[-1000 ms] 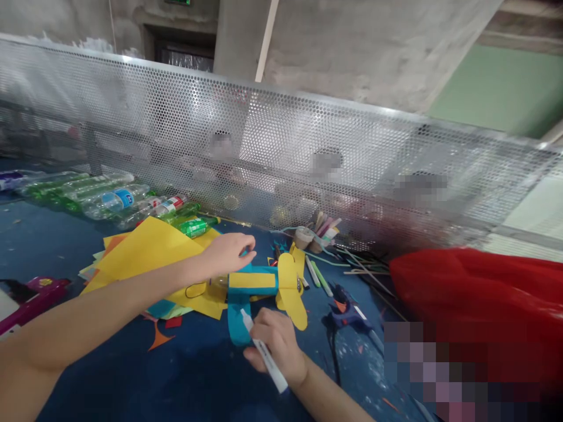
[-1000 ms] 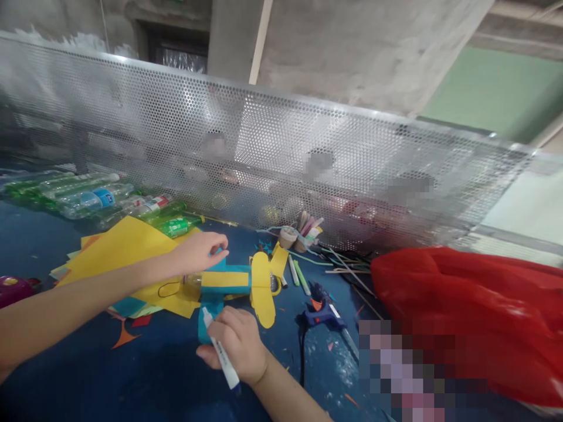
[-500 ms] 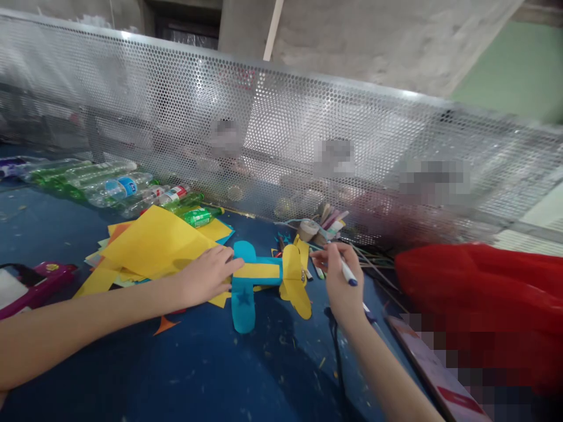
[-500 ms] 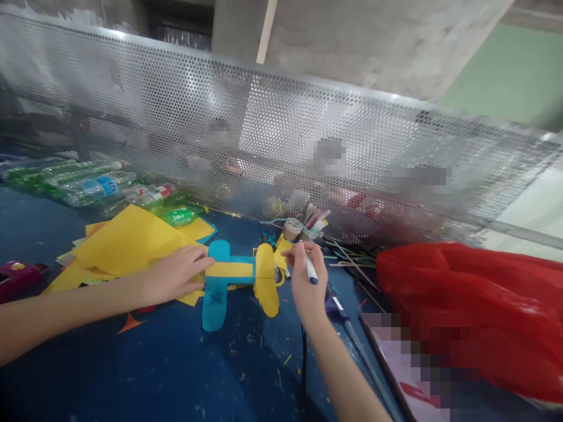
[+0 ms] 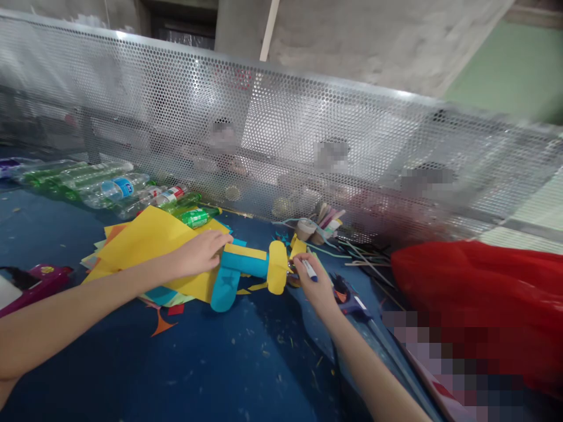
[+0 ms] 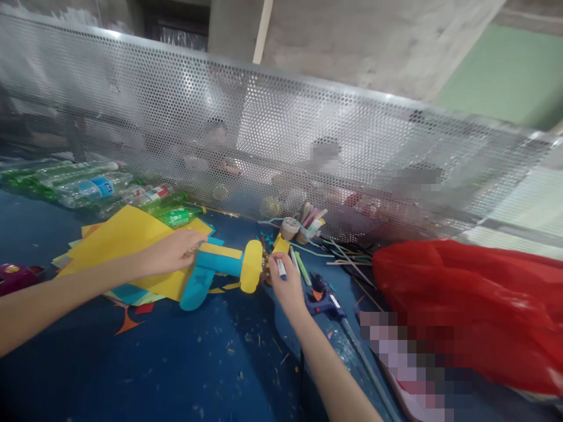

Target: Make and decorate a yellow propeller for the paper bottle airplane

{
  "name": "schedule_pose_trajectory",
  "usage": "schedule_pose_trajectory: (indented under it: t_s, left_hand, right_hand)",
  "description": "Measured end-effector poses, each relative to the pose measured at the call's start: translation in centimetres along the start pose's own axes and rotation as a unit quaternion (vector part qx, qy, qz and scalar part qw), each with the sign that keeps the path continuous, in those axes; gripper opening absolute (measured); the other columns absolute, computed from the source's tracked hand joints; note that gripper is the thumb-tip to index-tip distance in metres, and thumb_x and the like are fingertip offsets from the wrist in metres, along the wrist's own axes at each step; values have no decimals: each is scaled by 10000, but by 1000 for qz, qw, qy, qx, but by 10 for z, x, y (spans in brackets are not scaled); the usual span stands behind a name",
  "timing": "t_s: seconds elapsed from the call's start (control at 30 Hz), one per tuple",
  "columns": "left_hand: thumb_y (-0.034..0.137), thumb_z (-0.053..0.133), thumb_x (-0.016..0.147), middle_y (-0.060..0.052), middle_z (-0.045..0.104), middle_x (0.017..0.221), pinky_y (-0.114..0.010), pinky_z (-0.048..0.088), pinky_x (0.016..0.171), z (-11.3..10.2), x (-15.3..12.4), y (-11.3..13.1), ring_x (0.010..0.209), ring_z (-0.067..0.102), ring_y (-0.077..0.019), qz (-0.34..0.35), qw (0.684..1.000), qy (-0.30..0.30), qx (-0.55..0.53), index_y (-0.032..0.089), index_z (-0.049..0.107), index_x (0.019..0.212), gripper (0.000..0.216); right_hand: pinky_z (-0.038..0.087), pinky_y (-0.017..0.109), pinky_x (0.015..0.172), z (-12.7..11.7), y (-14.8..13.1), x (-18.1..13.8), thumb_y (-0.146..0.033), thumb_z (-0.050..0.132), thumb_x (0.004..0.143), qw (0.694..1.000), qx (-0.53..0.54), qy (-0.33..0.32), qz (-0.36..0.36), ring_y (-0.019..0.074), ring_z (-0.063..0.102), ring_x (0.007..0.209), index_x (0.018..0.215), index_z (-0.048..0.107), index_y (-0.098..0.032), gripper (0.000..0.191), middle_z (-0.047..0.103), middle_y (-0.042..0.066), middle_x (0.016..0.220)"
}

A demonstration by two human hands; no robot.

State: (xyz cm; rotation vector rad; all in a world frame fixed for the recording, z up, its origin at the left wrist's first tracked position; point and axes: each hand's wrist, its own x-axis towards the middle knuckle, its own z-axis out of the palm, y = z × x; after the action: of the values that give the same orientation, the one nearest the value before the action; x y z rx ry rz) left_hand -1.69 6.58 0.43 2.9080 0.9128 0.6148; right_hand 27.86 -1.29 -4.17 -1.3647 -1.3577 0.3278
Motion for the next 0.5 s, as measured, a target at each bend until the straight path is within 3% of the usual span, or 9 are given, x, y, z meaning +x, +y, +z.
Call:
schedule_pose_trajectory:
  t_s: [0.13,0.27,0.4,0.5]
  left_hand:
    - [206,459,888,-74,599,1065,-341,459,845,-1,6,32,978,565,-209,-6,999,48,-25,159,567,1060,208]
    - [268,577,862,-66,582,1143,-326,475,806,11,32,59,995,575,-219,27,998,39,-47,189,569,1170,318]
    - [260,673,805,-76,626,966,-328,469,779,23,65,62,911,597,-234,29,997,-6,-64,168,659,1060,272]
    - [228,679,796,-68,639,899,-311,461,758,27,82,54,861,606,-221,23,997,-3,-76,169,693,971,185]
  right_hand:
    - [480,282,560,1,-1,-2,-479,563,828,999,-23,-9,30,173,547,613,860,577,-226,255,582,-15,701]
    - [491,288,574,3,-3,-6,-480,555,830,999,-14,-1,49,182,562,654,881,564,-222,263,595,4,759]
    - [497,285,604,7,-6,-12,-493,557,844,999,12,11,34,176,570,690,887,562,-211,285,600,18,812]
    - [491,290,607,10,-10,-13,-515,513,867,994,73,70,49,172,580,681,925,548,-208,315,627,35,848]
